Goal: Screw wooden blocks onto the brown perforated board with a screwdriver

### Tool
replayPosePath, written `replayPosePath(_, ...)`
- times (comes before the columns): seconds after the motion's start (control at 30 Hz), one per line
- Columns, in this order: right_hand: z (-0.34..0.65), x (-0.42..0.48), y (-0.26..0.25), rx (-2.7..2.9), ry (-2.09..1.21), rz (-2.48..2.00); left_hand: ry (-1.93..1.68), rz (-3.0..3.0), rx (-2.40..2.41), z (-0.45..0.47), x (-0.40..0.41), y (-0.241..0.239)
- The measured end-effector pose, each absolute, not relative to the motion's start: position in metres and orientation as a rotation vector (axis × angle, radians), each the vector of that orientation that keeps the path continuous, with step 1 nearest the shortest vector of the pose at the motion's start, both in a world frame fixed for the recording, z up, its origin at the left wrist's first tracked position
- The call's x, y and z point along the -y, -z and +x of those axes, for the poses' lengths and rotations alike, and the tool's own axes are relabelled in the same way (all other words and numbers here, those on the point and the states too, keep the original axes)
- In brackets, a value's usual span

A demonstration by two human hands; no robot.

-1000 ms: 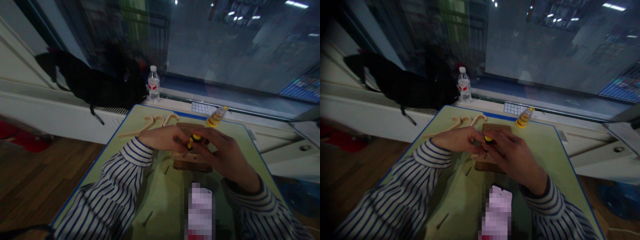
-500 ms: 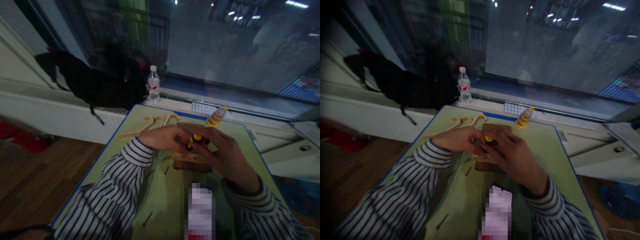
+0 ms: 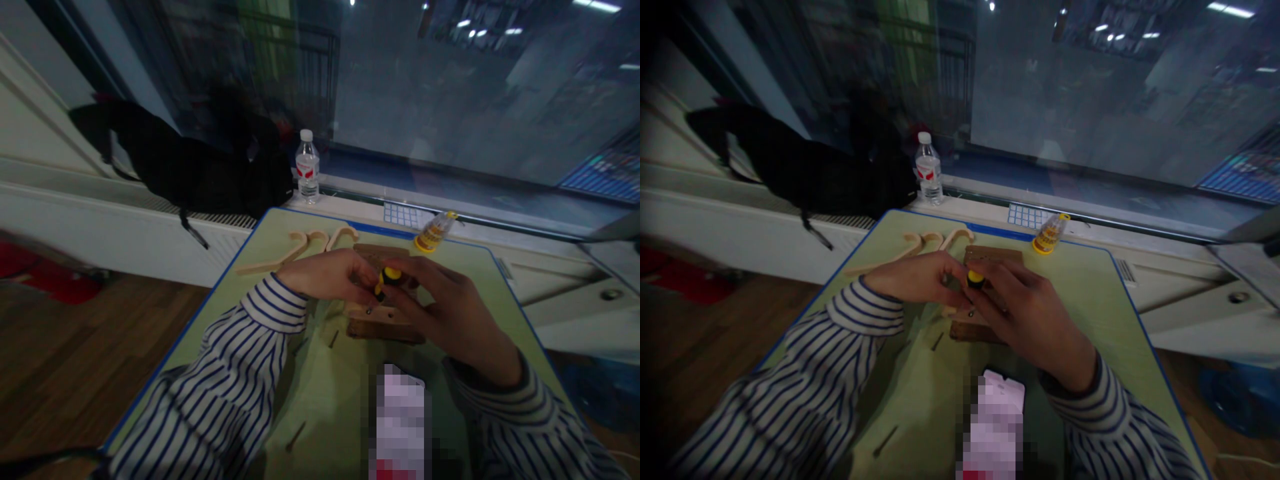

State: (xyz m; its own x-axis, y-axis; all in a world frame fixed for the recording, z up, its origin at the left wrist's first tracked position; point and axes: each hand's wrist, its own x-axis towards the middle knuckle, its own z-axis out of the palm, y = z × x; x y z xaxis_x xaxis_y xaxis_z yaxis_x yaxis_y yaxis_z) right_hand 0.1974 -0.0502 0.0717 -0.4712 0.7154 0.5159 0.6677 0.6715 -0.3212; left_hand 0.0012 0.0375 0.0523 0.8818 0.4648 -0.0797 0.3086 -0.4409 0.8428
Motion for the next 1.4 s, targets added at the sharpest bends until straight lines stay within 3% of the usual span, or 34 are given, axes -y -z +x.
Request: replayPosePath(1.4, 0.1985, 0.0514, -0.0697, 2.277, -0.091, -1.035, -0.186, 2.054, -0.517, -0.0005, -0.0366, -0.0495)
